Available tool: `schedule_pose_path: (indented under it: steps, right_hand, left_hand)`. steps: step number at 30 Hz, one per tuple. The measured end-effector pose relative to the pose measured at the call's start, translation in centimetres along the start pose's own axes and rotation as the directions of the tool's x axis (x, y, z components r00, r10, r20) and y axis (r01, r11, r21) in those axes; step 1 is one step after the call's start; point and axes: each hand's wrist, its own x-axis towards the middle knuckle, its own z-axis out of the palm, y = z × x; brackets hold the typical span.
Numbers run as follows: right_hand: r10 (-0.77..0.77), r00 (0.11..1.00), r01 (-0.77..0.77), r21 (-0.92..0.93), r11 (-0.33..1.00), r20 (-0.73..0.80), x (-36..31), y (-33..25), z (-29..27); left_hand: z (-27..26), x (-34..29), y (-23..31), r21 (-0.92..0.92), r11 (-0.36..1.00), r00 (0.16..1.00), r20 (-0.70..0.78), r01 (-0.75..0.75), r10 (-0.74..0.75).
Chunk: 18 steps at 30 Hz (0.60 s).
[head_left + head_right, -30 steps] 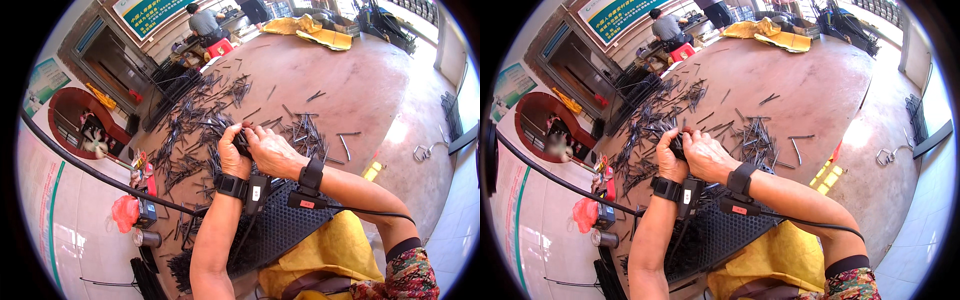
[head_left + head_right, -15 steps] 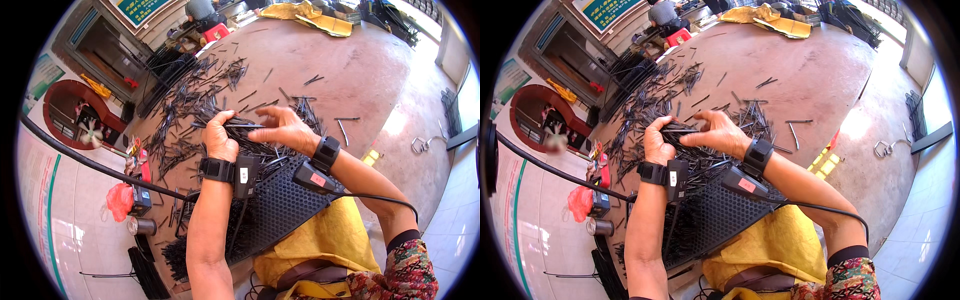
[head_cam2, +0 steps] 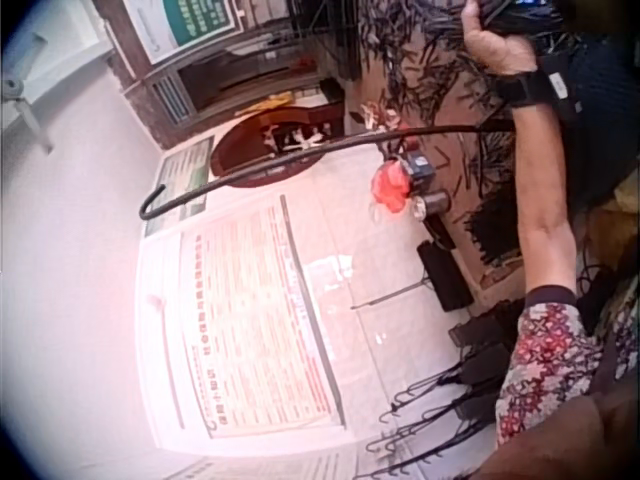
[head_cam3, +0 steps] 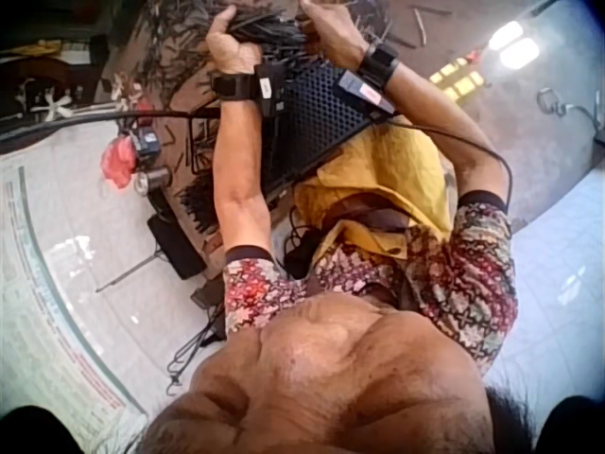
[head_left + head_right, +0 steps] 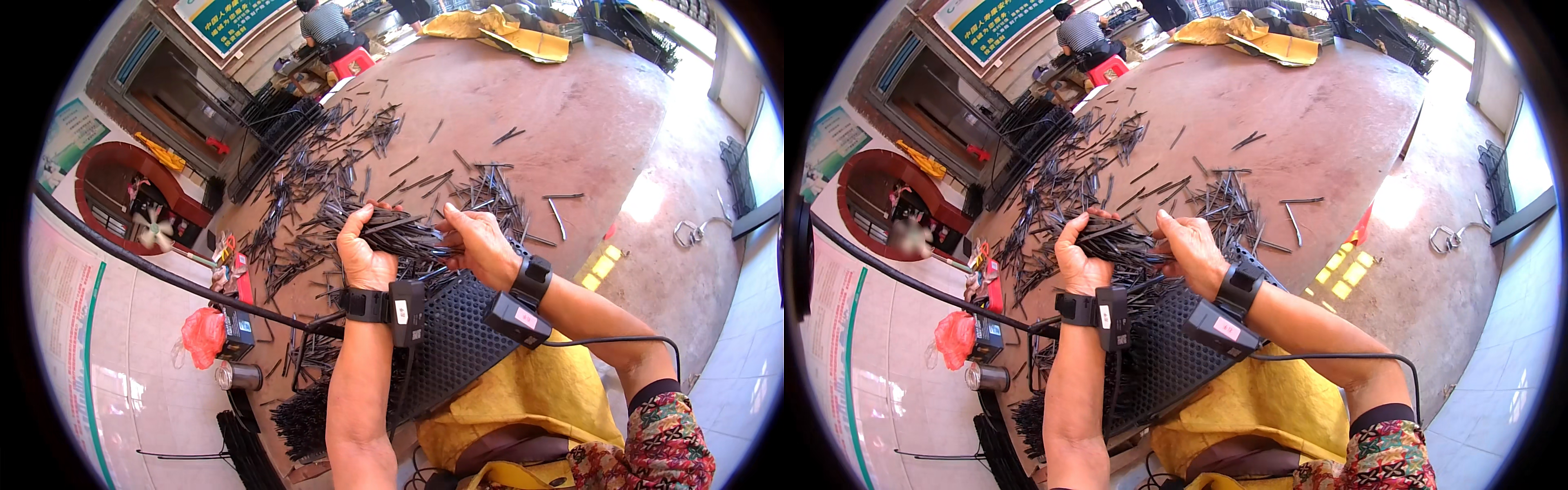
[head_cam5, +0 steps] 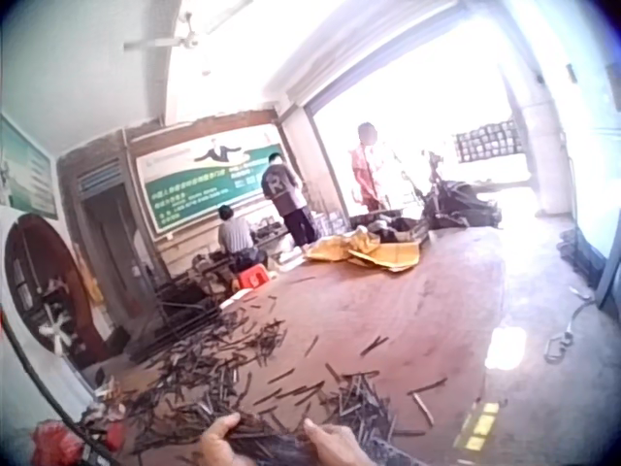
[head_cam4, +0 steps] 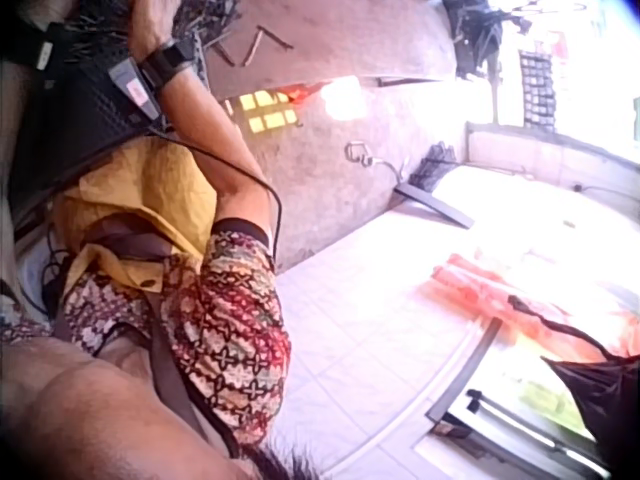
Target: The person picks up thin metal strips from a pile on a table and inserts them one by one into the holes of a perforated metal grate.
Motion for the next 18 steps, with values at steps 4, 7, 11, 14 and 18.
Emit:
schedule_pose_path:
  steps: [4,7,11,14,18]
  right_hand:
    - [-0.004,0.999,0.009,0.108,0.994,-0.039,-1.7,0.9,1.0]
    - [0.093,0.987,-0.073,0.153,0.986,-0.132,-4.1,1.0,2.0]
    - [0.068,0.994,-0.043,0.283,0.958,-0.081,-8.2,1.2,2.3]
    - [0.028,0.999,-0.039,0.323,0.946,0.038,-11.6,3.4,1.3]
    - [0.052,0.987,-0.041,-0.073,0.996,0.152,-17.0,6.7,-0.6]
  left_hand:
    - [1.1,-2.2,-1.6,0.040,0.999,1.000,0.003,0.018,-0.018]
    - [1.6,-4.4,-2.0,0.123,0.992,0.999,0.034,-0.019,0.015]
    - [2.0,-7.4,-2.4,0.133,0.991,0.994,0.104,0.032,-0.046]
    - [1.2,-10.1,-2.6,0.156,0.982,0.985,0.116,0.110,-0.128]
    - [0.4,-16.2,-2.1,0.200,0.937,0.932,0.169,0.285,-0.320]
